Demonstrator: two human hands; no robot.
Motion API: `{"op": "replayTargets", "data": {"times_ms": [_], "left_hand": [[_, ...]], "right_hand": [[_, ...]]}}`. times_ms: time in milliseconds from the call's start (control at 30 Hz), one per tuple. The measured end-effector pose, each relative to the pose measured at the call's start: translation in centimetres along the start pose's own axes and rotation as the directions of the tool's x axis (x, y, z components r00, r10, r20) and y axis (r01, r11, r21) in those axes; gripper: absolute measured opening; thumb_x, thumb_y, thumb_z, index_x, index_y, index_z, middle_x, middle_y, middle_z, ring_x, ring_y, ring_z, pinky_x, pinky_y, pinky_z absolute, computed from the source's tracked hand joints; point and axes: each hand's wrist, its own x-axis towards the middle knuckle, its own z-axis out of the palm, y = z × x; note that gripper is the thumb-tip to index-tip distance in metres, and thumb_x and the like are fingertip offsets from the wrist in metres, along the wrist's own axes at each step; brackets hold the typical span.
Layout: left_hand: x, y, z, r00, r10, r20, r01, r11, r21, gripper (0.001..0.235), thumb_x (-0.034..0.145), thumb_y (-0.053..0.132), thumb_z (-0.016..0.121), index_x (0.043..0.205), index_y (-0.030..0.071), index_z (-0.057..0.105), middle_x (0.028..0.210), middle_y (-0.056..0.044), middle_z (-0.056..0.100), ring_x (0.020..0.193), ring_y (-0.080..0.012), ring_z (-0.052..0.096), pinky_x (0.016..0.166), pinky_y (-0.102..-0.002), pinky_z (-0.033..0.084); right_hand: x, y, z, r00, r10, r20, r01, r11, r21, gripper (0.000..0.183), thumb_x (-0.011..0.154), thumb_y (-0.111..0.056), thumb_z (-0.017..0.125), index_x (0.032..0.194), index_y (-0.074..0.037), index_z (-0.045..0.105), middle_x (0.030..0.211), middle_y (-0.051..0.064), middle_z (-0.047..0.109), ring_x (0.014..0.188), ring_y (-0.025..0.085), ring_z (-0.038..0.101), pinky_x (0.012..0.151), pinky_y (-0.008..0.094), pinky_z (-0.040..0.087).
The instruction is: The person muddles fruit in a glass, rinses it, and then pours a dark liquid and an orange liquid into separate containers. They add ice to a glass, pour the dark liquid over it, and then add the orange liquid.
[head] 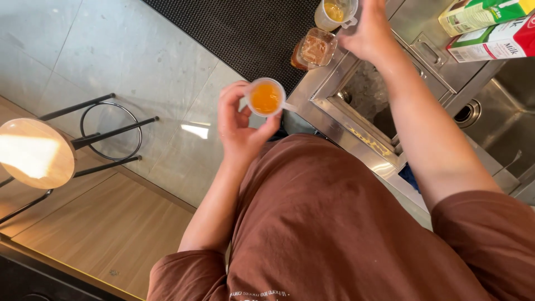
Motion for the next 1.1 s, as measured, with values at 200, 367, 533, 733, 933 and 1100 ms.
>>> {"op": "replayTargets", "data": {"times_ms": [200,367,533,733,933,1100], "left_hand": [[-0.2,-0.7,3.5,0.973,0.001,0.232,0.006,1.0,-0.027,0.048,0.084,0.006,0.082,0.124,0.006,0.055,0.124,-0.015,0.053,0.117,-0.0221,0.058,0.09,-0.028,0.065],[-0.5,-3.3,7.9,0.964,0.101,0.245,-0.059,0.983,-0.171,0.048,0.084,0.018,0.088,0.12,0.0,0.061,0.116,-0.014,0.06,0.111,-0.0298,0.063,0.079,-0.036,0.065],[-0.3,-4.8,9.0,0.953,0.099,0.287,-0.054,0.985,-0.162,0.051,0.085,0.019,0.088,0.126,0.004,0.061,0.124,-0.013,0.061,0.109,-0.0293,0.065,0.08,-0.037,0.065],[0.5,-6.4,5.2,0.905,0.025,0.426,-0.086,0.988,0.127,0.042,0.091,0.01,0.081,0.126,0.007,0.059,0.112,-0.008,0.059,0.101,-0.0195,0.063,0.095,-0.028,0.056],[1.4,-14.6,0.7,0.935,-0.216,0.28,-0.081,0.638,0.766,0.081,0.073,0.027,0.086,0.144,0.018,0.049,0.14,-0.011,0.046,0.138,-0.0345,0.042,0.096,-0.054,0.051],[4.3,-16.9,-0.7,0.861,-0.47,0.195,-0.123,0.18,0.976,0.136,0.075,0.069,0.096,0.169,0.019,0.011,0.169,-0.02,-0.005,0.155,-0.0492,-0.002,0.125,-0.065,0.02]], "right_hand": [[-11.3,0.5,-3.0,0.815,-0.529,-0.239,0.57,0.653,0.499,0.041,0.099,0.0,0.055,0.137,0.003,0.042,0.129,0.017,0.052,0.121,0.029,0.055,0.109,0.04,0.048],[-17.0,-2.8,-0.2,0.858,-0.435,-0.273,0.504,0.611,0.611,0.07,0.077,-0.012,0.089,0.124,0.004,0.04,0.135,0.026,0.054,0.128,0.033,0.058,0.111,0.042,0.045],[-16.8,-2.2,0.7,0.893,-0.326,-0.311,0.449,0.597,0.664,0.067,0.08,0.003,0.085,0.121,0.002,0.031,0.13,0.031,0.058,0.12,0.035,0.065,0.103,0.04,0.052],[-14.7,-3.4,-1.5,0.867,-0.375,-0.329,0.491,0.756,0.433,0.057,0.09,0.011,0.078,0.127,-0.008,0.039,0.129,0.025,0.062,0.121,0.032,0.064,0.109,0.043,0.051],[-11.7,-1.6,-1.5,0.847,-0.41,-0.339,0.474,0.87,0.134,0.055,0.087,0.001,0.088,0.135,0.005,0.059,0.13,0.021,0.059,0.115,0.034,0.064,0.106,0.043,0.053],[-10.7,-1.8,-1.4,0.865,-0.395,-0.31,0.44,0.893,0.091,0.055,0.083,-0.001,0.087,0.134,0.001,0.066,0.123,0.019,0.059,0.108,0.029,0.064,0.102,0.039,0.05]]}}
